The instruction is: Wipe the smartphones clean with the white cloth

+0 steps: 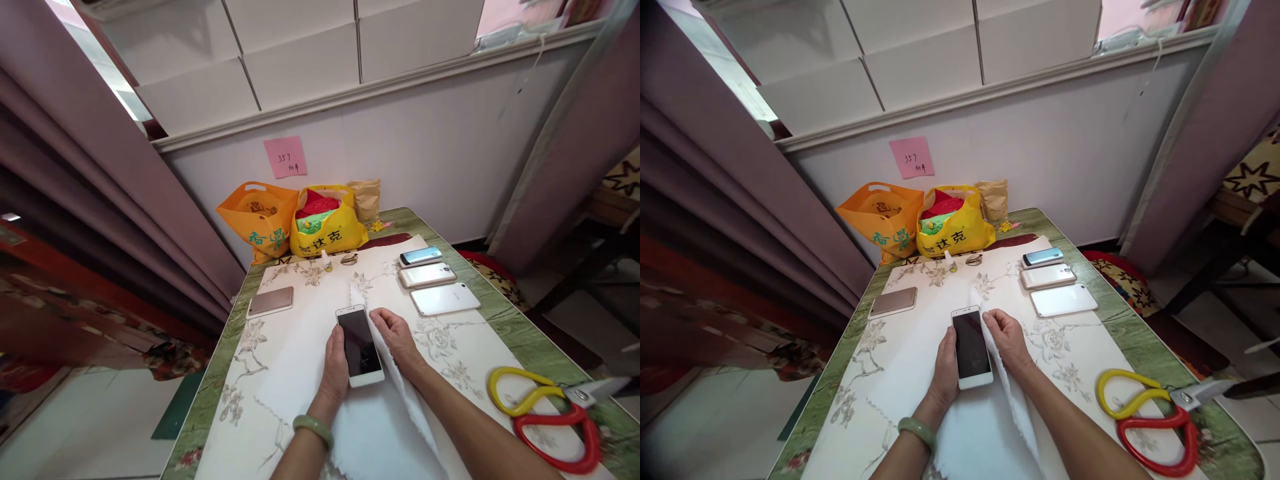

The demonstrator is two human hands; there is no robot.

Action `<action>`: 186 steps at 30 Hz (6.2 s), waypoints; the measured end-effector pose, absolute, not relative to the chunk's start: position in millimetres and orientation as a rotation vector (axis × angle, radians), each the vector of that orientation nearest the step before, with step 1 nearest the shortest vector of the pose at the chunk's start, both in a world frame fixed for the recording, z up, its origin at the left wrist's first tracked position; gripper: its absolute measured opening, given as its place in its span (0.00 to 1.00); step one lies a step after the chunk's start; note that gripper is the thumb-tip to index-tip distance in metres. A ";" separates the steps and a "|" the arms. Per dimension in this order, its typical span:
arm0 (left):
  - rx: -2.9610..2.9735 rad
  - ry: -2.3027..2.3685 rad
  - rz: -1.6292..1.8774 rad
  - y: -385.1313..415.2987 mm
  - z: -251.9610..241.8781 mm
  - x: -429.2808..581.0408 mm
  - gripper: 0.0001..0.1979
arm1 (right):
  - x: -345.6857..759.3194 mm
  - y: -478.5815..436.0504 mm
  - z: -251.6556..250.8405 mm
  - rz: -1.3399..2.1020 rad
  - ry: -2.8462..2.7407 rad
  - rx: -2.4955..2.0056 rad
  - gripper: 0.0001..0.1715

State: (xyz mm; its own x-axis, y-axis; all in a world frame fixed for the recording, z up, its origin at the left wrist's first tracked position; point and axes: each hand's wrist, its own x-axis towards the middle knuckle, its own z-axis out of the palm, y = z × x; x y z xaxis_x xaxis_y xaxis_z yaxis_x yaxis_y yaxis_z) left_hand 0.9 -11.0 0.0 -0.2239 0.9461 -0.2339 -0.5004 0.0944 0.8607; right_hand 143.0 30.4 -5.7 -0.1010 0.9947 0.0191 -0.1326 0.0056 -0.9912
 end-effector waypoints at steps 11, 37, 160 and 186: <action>0.715 1.187 1.371 -14.0 6.7 5.1 0.20 | 143.1 30.6 -6.8 1.269 -1.182 -1.041 0.26; 1.254 1.432 1.231 -2.8 26.2 4.8 0.21 | 141.5 33.3 -17.1 1.347 -1.213 -0.991 0.25; 0.457 1.151 1.492 -8.8 18.0 19.3 0.16 | 150.6 38.8 -10.2 1.611 -0.937 -0.881 0.21; 0.918 1.470 1.443 -1.6 34.0 -30.2 0.22 | 154.0 35.9 -16.2 1.354 -1.681 -0.917 0.22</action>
